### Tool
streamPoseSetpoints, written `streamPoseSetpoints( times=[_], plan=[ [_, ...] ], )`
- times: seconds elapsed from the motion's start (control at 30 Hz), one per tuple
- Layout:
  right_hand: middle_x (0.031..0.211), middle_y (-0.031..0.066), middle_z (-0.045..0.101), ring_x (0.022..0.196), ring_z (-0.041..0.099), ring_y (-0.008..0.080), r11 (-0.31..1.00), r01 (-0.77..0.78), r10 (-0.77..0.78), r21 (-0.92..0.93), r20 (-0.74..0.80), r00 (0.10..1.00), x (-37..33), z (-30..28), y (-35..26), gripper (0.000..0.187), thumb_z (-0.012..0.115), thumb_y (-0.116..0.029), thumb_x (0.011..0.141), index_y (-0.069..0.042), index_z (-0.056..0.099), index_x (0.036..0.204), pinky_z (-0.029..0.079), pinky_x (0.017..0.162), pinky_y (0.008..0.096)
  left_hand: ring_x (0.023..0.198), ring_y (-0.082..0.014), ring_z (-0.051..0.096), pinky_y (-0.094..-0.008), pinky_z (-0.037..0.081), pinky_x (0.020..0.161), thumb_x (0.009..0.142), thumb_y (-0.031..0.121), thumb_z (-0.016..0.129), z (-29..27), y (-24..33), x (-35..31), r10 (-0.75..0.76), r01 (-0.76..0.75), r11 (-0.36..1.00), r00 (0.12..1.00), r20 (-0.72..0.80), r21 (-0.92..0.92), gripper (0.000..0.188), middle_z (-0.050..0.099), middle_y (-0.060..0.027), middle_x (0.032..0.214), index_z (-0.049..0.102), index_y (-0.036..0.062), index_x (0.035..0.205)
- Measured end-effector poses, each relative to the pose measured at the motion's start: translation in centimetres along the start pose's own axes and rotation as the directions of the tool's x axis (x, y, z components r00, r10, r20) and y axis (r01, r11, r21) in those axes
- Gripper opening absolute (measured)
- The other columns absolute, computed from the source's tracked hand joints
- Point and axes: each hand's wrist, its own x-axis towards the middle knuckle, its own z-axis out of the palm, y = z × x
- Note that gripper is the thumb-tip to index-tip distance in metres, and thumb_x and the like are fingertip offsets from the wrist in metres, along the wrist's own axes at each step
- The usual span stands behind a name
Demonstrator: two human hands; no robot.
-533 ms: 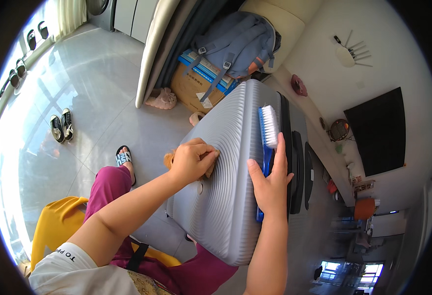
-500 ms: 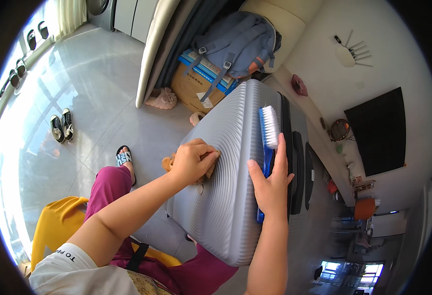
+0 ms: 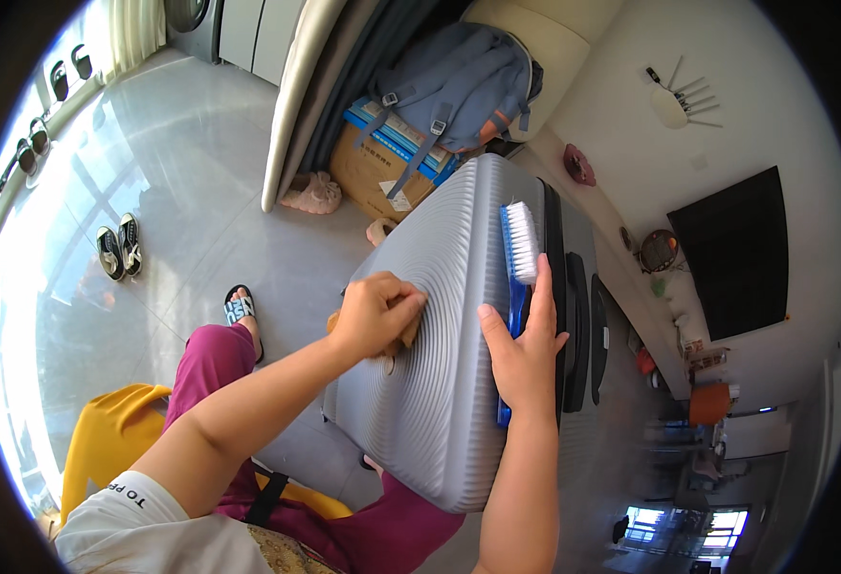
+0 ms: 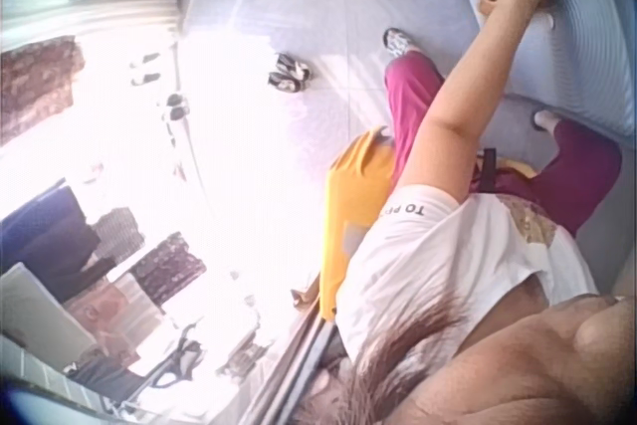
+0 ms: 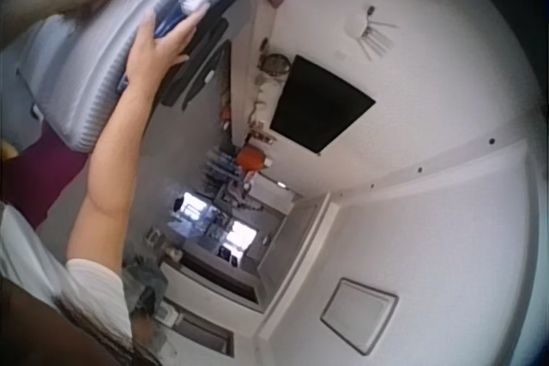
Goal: The person wipes the exterior of a silver suitcase using a brown cloth and a blue-handled brush.
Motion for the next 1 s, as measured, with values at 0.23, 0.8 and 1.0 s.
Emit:
streamPoseSetpoints(
  times=[0.23,0.8,1.0],
  plan=[
    [0.154,0.0152,0.029,0.143,0.025,0.0323,1.0,-0.002,0.002,0.02,0.001,1.0,-0.4,0.1,0.8,0.085,0.063,-0.04,0.085,-0.021,0.017,0.153,-0.008,0.11,0.0638,0.064,-0.022,0.064,-0.0312,0.052,0.058,0.08,0.009,0.072,-1.1,3.6,-5.5,0.356,-0.349,0.934,0.93,0.093,-0.081,0.008,0.064,-0.0108,0.079,0.071,0.0012,0.083],
    [0.153,0.0174,0.029,0.144,0.022,0.0351,0.997,-0.068,0.069,-0.04,0.025,0.997,-1.8,-1.5,-0.8,0.088,0.067,-0.036,0.082,-0.022,0.018,0.153,-0.007,0.111,0.0629,0.053,-0.0195,0.061,-0.0302,0.051,0.051,0.075,0.006,0.071,-2.1,6.7,-6.3,0.456,-0.482,0.872,0.864,0.214,0.088,0.007,0.062,-0.0056,0.076,0.071,0.0061,0.081],
    [0.153,0.018,0.03,0.144,0.022,0.0359,0.998,-0.064,0.065,-0.029,0.018,0.998,-2.8,-2.2,-0.6,0.088,0.067,-0.037,0.081,-0.022,0.019,0.153,-0.006,0.111,0.0628,0.055,-0.0201,0.062,-0.0316,0.052,0.053,0.075,0.007,0.071,-2.2,8.3,-7.5,0.438,-0.498,0.852,0.846,0.305,0.158,0.006,0.062,-0.0065,0.076,0.071,0.0057,0.08]
  ],
)
